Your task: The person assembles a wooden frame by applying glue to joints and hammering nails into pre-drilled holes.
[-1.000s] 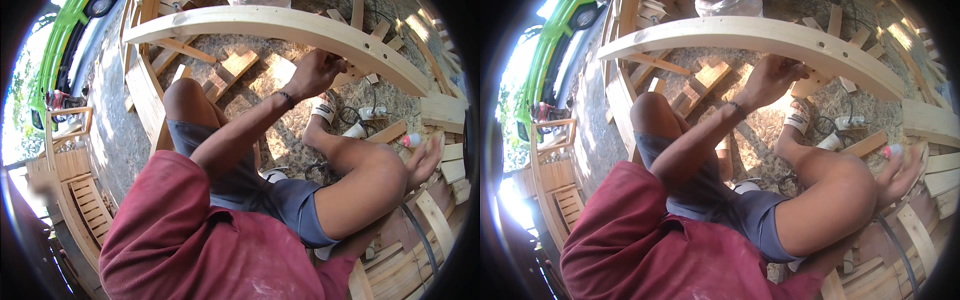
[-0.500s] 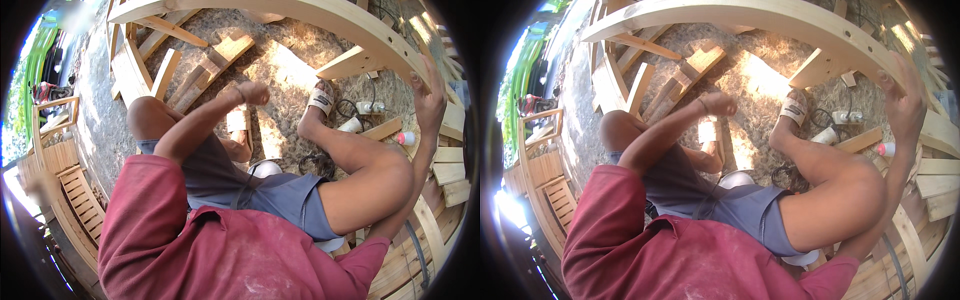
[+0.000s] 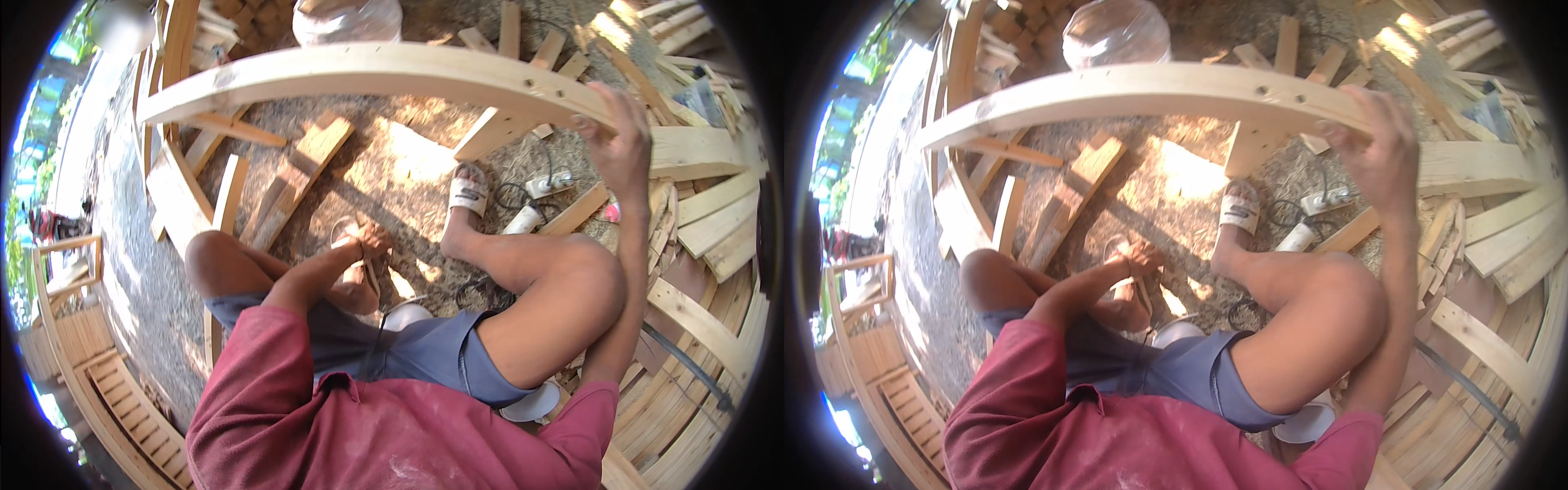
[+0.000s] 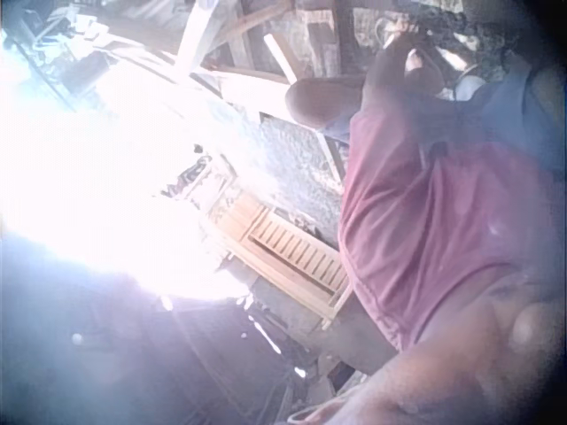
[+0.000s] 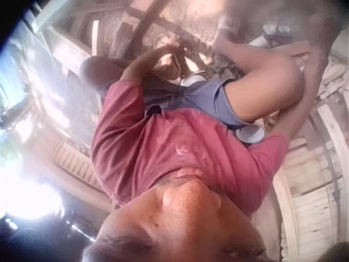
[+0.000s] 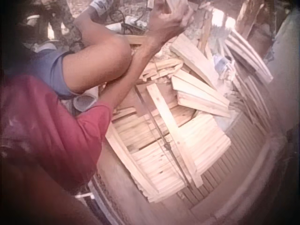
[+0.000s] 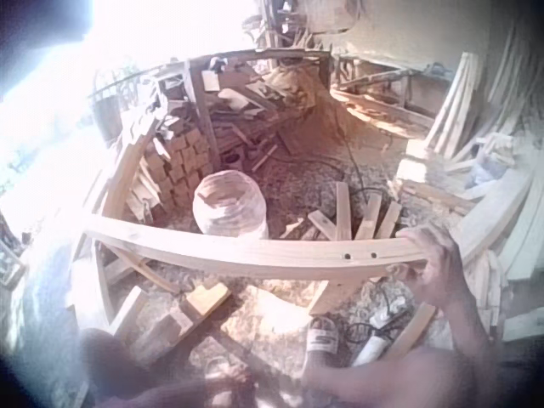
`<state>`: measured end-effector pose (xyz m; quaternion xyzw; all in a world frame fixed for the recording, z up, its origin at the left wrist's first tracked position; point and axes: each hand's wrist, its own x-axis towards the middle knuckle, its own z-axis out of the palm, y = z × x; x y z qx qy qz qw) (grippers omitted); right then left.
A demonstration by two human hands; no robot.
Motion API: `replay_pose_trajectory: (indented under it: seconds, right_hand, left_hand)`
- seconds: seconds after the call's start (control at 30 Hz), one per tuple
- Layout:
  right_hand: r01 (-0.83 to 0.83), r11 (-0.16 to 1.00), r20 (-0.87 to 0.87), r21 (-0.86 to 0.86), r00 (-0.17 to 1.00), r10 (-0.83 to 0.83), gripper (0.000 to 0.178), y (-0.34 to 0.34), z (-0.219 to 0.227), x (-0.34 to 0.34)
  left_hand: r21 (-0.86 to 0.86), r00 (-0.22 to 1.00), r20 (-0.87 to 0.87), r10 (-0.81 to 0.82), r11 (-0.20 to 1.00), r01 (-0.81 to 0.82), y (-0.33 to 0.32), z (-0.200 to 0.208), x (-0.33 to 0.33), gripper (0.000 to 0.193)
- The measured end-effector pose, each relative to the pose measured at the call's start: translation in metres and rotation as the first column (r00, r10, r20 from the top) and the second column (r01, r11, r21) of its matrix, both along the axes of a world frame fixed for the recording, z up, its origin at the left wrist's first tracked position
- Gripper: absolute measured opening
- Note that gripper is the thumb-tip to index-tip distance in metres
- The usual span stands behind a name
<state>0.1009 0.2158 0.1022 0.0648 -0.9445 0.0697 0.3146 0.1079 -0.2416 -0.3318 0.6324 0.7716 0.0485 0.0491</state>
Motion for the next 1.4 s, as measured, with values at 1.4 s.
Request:
replay_pose_trajectory:
  seconds: [1.4]
  right_hand:
    - [0.556, 0.575, 0.244, -0.600, 0.811, -0.531, 0.055, -0.012, -0.207, 0.157]
  left_hand:
    - [0.589, 0.973, 0.213, -0.093, 0.806, -0.052, 0.167, 0.487, -0.163, 0.015]
